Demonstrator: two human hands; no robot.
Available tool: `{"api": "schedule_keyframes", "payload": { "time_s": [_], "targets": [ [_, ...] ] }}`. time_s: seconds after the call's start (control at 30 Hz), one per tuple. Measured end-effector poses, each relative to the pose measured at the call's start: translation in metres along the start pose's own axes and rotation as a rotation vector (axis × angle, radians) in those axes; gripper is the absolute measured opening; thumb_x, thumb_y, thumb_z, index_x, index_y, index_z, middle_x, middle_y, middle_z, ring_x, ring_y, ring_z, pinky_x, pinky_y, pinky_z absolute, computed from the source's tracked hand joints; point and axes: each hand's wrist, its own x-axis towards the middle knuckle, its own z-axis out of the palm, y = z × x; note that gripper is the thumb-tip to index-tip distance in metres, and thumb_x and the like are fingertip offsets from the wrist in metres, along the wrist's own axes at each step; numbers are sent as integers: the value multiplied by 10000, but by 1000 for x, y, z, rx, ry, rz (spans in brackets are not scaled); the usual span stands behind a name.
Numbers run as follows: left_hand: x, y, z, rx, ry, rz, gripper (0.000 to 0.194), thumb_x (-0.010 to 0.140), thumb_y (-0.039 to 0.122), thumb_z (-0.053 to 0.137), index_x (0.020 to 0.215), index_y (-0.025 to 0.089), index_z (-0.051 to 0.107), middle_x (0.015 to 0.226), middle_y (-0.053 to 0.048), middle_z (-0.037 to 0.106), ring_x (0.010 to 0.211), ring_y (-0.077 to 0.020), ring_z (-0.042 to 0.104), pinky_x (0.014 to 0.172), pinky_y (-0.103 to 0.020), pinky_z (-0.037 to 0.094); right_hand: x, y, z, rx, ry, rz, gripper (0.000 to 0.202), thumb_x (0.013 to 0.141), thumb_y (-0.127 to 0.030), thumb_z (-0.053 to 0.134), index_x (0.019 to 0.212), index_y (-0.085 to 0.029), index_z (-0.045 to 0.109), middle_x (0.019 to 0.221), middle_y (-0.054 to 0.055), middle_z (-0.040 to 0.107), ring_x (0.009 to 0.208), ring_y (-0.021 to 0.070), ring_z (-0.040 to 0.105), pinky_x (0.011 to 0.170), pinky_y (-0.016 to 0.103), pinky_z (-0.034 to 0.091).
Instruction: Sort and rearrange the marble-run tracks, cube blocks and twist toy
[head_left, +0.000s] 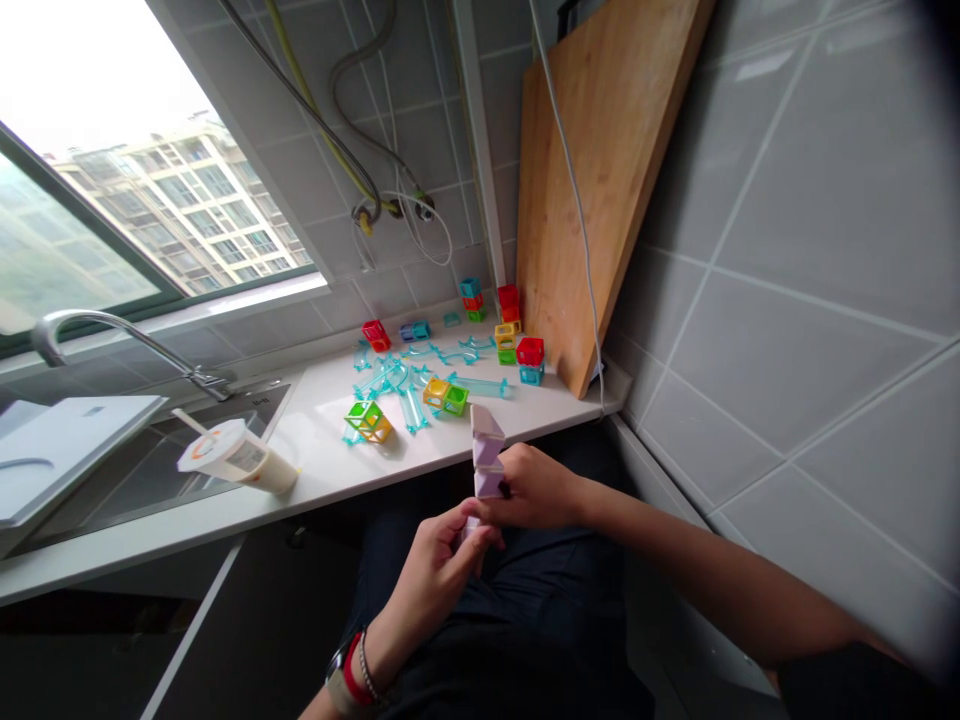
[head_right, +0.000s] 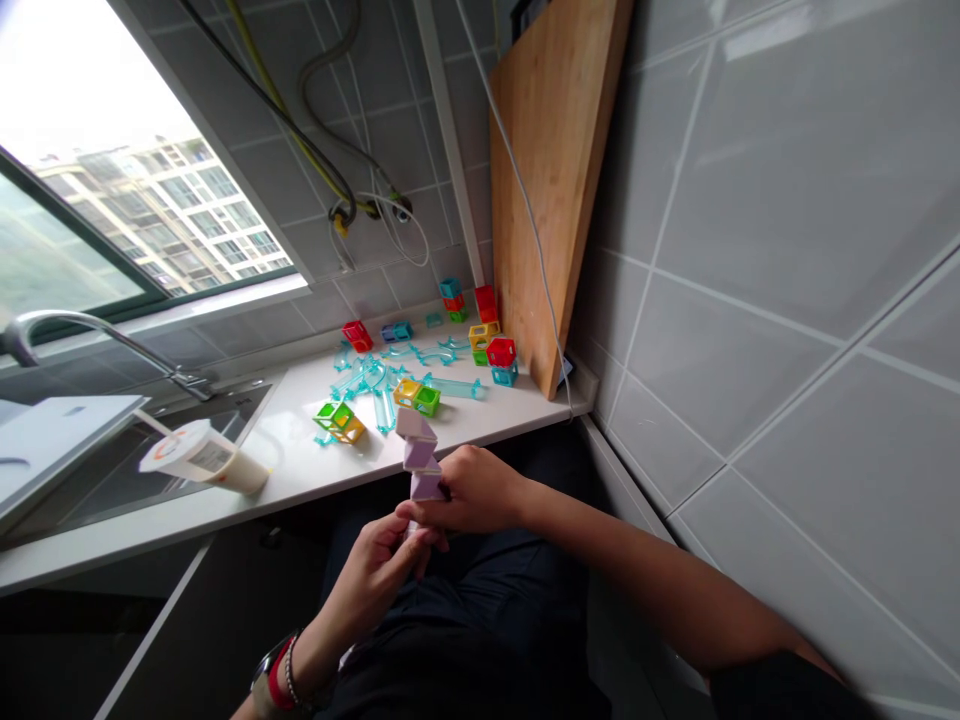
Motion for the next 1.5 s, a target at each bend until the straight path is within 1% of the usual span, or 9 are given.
{"api": "schedule_keyframes", "payload": {
  "time_s": [0.13,0.23,0.4,0.57,0.77,0.87,1.03,1.27,1.5],
  "targets": [
    [3,5,3,232,179,130,336,1006,407,557,801,164,663,663,-17,604,589,-139,511,587,-248,390,0,-5,8,286,58,199,534,936,-560,658,583,-163,600,527,-36,521,508,86,429,496,229,294],
    [5,10,3,326,278,220,192,1008,332,556,958,179,660,821,-46,683,688,-170,591,673,-265,448,1,-8,16,602,114,331,537,910,-595,673,601,-174,547,518,-51,487,481,84,429,454,220,301],
    [6,15,-1,262,214,231,255,1029,373,546,1200,198,617,934,-58,691,761,-186,608,727,-279,471,3,-11,21,955,111,504,521,900,-633,654,643,-202,517,425,-92,411,322,80,372,335,219,252],
    [4,14,-5,7,60,136,356,1063,479,448,1101,171,622,770,-8,565,632,-132,471,602,-244,382,3,-13,9,720,224,368,522,907,-613,666,657,-162,591,485,-57,478,414,70,423,402,206,278],
    [-4,19,-1,-252,-121,84,415,1045,526,479,1122,146,626,709,19,469,591,-104,363,542,-235,288,-3,-9,3,775,-48,155,530,889,-642,669,653,-190,527,527,-47,518,481,89,456,466,219,329],
    [-2,19,2,-201,-54,47,396,1032,527,506,1036,149,625,726,8,495,602,-105,369,536,-229,285,-4,-10,7,660,53,168,557,911,-637,633,602,-209,455,523,-56,454,478,86,402,456,231,294],
    [5,10,1,32,170,61,270,1010,427,590,1098,174,624,854,-24,614,716,-135,484,640,-233,390,-6,-18,22,73,369,152,536,915,-571,666,597,-211,429,573,-44,418,515,95,378,495,269,256],
    [4,10,-3,-97,64,34,238,1009,406,595,1001,168,605,837,-11,598,722,-123,477,650,-215,395,0,-11,-2,-217,141,-66,434,882,-616,688,782,-199,627,795,50,637,671,164,544,606,286,363],
    [8,22,-6,-369,-181,-47,328,964,446,663,990,120,644,882,-88,702,688,-130,582,650,-232,459,0,6,-8,-122,26,-165,518,945,-582,608,617,-181,590,603,-8,559,544,108,458,552,265,288]
  ]
}}
